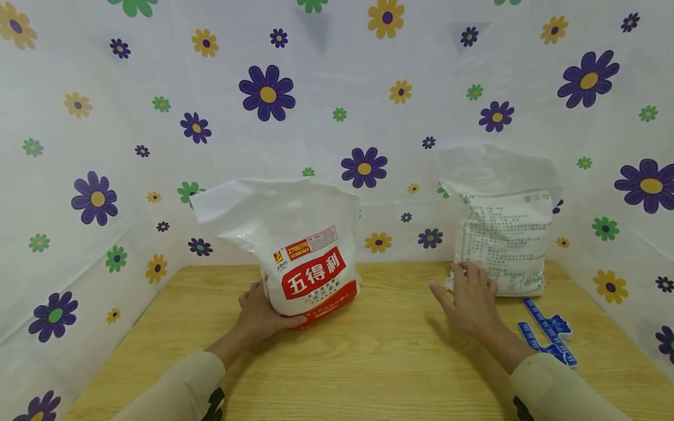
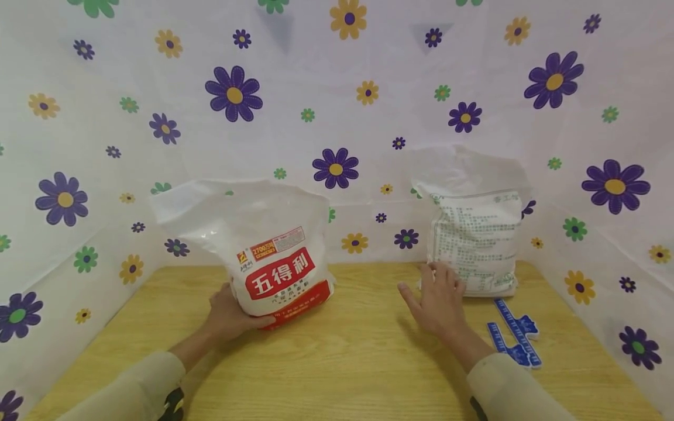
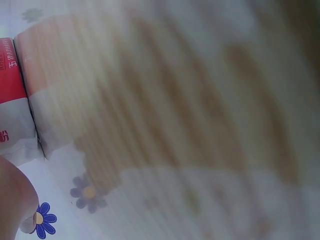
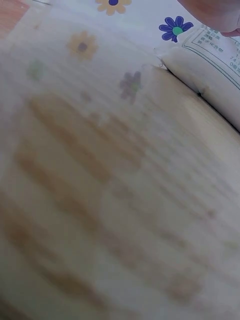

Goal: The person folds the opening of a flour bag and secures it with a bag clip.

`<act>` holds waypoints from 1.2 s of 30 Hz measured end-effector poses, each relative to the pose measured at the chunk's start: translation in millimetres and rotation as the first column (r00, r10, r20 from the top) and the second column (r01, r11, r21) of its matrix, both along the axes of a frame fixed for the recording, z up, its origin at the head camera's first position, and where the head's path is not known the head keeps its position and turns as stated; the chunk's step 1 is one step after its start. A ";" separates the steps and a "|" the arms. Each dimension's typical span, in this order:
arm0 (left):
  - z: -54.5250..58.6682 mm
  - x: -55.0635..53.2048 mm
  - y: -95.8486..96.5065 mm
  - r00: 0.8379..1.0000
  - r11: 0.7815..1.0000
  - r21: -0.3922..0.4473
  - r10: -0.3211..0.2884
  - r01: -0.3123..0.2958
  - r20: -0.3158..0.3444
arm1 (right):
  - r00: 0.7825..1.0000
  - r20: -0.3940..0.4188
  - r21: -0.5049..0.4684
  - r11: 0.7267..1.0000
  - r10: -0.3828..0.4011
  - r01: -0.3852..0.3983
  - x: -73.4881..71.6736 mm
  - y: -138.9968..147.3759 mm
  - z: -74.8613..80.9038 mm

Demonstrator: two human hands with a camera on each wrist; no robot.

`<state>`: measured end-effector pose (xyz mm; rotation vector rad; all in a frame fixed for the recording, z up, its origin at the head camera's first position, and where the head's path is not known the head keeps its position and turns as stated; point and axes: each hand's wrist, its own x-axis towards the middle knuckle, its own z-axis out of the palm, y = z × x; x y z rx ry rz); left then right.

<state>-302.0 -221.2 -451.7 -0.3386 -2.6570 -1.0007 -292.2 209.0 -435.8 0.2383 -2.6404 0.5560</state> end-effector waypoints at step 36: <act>8.7 9.9 5.2 0.994 0.969 -0.228 0.073 -0.090 -0.083 | 0.997 0.033 0.007 0.997 0.076 -0.077 -1.8 -26.9 -0.3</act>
